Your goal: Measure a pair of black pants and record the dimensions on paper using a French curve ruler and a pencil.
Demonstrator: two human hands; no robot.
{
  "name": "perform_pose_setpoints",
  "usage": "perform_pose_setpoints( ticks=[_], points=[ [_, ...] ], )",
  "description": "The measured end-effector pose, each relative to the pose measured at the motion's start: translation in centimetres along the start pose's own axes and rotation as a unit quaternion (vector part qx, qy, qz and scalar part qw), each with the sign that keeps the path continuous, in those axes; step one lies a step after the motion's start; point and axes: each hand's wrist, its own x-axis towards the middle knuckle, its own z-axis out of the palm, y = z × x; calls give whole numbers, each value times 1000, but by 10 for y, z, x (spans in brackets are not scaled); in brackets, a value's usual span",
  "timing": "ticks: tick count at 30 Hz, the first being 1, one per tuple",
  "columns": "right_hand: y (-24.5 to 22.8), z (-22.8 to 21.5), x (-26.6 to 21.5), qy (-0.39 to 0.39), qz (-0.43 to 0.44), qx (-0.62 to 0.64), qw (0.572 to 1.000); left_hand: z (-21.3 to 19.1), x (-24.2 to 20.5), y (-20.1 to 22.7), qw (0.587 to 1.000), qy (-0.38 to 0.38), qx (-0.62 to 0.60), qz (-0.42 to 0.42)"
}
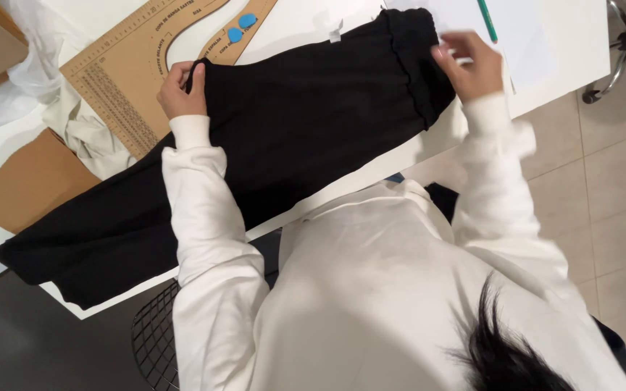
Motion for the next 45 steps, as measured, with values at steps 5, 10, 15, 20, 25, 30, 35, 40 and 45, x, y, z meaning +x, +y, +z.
perform_pose_setpoints(
  ticks=[5, 10, 15, 20, 25, 30, 35, 40, 45],
  points=[
    [38, 35, 61, -32, -2, -73, 997, 6, -5, -24, 994, 15, -106, 30],
    [30, 48, 63, 61, -94, -228, 967, -4, -12, 0, 996, 13, -75, 42],
    [-113, 144, 77, 40, -260, -94, 960, -29, -22, 29, 995, -22, -43, 82],
    [-153, 276, 74, -259, -298, 69, 916, -48, -48, 50, 976, -65, -40, 203],
    [-131, 304, 61, -209, -276, 46, 937, -77, -61, 13, 983, -53, 77, 159],
    [-139, 301, 46, -142, -315, 3, 938, -142, -68, -40, 961, -117, 237, 86],
    [-129, 296, 37, -116, -327, -46, 937, -229, -101, -109, 929, -98, 354, 48],
    [-101, 261, 16, -92, -335, -87, 934, -277, -145, -147, 909, 3, 403, 104],
    [-90, 225, 20, -86, -324, -117, 935, -301, -163, -186, 941, -84, 318, -77]
  ],
)
